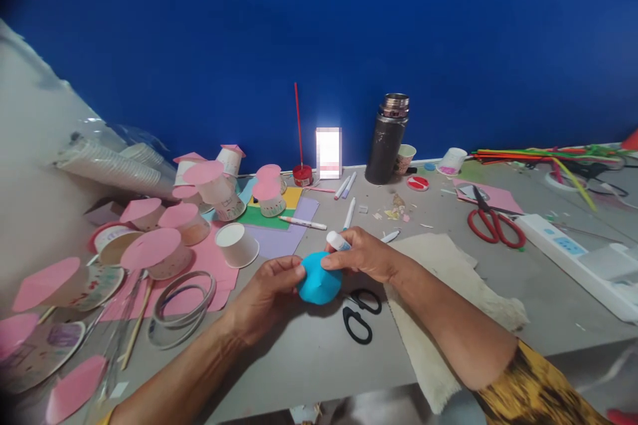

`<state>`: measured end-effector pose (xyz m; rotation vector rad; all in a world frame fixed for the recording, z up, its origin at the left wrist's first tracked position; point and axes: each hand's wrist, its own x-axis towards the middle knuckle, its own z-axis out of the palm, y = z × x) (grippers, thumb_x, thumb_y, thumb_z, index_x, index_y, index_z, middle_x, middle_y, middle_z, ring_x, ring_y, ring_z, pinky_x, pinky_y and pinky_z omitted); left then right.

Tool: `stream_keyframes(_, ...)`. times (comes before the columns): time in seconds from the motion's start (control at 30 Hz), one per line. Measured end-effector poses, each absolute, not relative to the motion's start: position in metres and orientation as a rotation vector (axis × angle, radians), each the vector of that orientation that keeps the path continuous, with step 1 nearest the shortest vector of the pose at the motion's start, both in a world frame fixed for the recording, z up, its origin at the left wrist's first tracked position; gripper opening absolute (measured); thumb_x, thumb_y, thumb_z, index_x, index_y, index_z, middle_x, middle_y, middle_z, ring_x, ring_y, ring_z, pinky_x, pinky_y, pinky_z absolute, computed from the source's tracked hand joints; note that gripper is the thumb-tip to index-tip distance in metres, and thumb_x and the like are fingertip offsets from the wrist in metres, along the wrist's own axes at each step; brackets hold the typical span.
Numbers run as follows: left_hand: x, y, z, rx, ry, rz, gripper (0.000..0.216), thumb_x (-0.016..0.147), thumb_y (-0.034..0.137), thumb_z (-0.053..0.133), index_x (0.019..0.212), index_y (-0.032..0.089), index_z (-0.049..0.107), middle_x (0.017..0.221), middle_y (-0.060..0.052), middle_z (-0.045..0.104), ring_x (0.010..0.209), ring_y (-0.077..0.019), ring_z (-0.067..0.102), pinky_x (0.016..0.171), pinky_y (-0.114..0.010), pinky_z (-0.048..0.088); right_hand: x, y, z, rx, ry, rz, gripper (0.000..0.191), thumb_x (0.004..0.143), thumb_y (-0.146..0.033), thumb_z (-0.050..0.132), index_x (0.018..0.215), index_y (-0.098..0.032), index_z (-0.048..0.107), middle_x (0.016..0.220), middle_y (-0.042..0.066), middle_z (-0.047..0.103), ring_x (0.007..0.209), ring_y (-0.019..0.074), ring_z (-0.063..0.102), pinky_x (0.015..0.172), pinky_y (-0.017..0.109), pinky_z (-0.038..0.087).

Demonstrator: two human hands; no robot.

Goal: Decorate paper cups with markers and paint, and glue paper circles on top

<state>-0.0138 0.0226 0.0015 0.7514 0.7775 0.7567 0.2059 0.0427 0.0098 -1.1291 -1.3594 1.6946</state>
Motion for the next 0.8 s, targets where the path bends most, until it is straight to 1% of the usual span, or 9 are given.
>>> stream_keyframes(0.07,-0.015,0.023,0.002,0.811,0.801,0.759,0.044,0.060,0.046,0.097,0.073,0.012,0.071,0.067,-0.003,0.064,0.062,-0.0124,0.053,0.065,-0.027,0.043,0.206,0.042,0.010,-1.135,-1.393,1.690,0.048,0.059,-0.053,0.093,0.075,-0.014,0.069,0.051,-0.007,0.049,0.047,0.0066,0.039,0.045,0.022,0.027)
stream_keyframes(0.17,-0.017,0.025,0.002,0.824,0.795,0.854,0.044,0.057,0.047,0.098,0.067,0.014,0.069,0.064,0.000,0.061,0.062,-0.0111,0.051,0.065,-0.026,0.041,0.208,0.044,0.008,-1.075,-1.326,1.752,0.052,0.060,-0.056,0.092,0.083,-0.015,0.069,0.052,-0.008,0.050,0.045,0.0064,0.038,0.045,0.022,0.031)
stream_keyframes(0.27,-0.019,0.027,0.003,0.816,0.784,0.889,0.043,0.057,0.045,0.099,0.064,0.014,0.069,0.062,0.001,0.059,0.062,-0.0100,0.049,0.064,-0.025,0.039,0.210,0.046,0.005,-1.018,-1.252,1.798,0.049,0.059,-0.051,0.094,0.079,-0.016,0.066,0.049,-0.010,0.047,0.043,0.0049,0.034,0.048,0.023,0.034)
stream_keyframes(0.33,-0.019,0.027,0.005,0.812,0.770,0.861,0.043,0.058,0.048,0.098,0.071,0.015,0.074,0.066,-0.001,0.062,0.064,-0.0115,0.052,0.067,-0.026,0.041,0.210,0.046,0.005,-1.016,-1.251,1.798,0.047,0.058,-0.050,0.094,0.075,-0.017,0.064,0.048,-0.009,0.046,0.044,0.0053,0.035,0.047,0.023,0.033)
stream_keyframes(0.43,-0.018,0.025,0.009,0.789,0.735,0.849,0.049,0.061,0.056,0.094,0.083,0.015,0.078,0.076,-0.004,0.067,0.071,-0.0152,0.058,0.069,-0.029,0.046,0.209,0.044,0.005,-1.038,-1.281,1.794,0.046,0.058,-0.050,0.093,0.072,-0.016,0.064,0.050,-0.007,0.049,0.046,0.0069,0.039,0.047,0.022,0.030)
stream_keyframes(0.5,-0.017,0.023,0.009,0.790,0.735,0.848,0.048,0.063,0.057,0.092,0.078,0.015,0.076,0.074,-0.003,0.065,0.070,-0.0150,0.057,0.068,-0.029,0.046,0.209,0.043,0.006,-1.060,-1.319,1.782,0.045,0.059,-0.049,0.092,0.073,-0.015,0.066,0.050,-0.007,0.050,0.048,0.0074,0.040,0.047,0.022,0.027)
stream_keyframes(0.6,-0.015,0.023,0.003,0.836,0.779,0.800,0.046,0.063,0.052,0.094,0.070,0.013,0.071,0.064,-0.001,0.060,0.062,-0.0120,0.052,0.063,-0.027,0.044,0.207,0.042,0.005,-1.087,-1.389,1.765,0.045,0.061,-0.050,0.091,0.074,-0.014,0.067,0.051,-0.007,0.049,0.049,0.0073,0.039,0.047,0.022,0.026)
stream_keyframes(0.7,-0.015,0.026,-0.004,0.853,0.806,0.844,0.046,0.060,0.047,0.097,0.062,0.012,0.068,0.057,0.001,0.056,0.057,-0.0092,0.048,0.060,-0.024,0.042,0.205,0.042,0.005,-1.080,-1.374,1.739,0.048,0.062,-0.052,0.091,0.083,-0.014,0.071,0.058,-0.005,0.053,0.053,0.0078,0.042,0.050,0.022,0.030)
stream_keyframes(0.8,-0.015,0.030,-0.005,0.750,0.796,0.905,0.045,0.059,0.048,0.097,0.063,0.012,0.070,0.064,-0.002,0.063,0.062,-0.0119,0.057,0.066,-0.026,0.051,0.209,0.048,0.006,-1.146,-1.287,1.572,0.053,0.069,-0.060,0.085,0.094,-0.015,0.074,0.064,-0.003,0.057,0.058,0.0110,0.048,0.053,0.024,0.038)
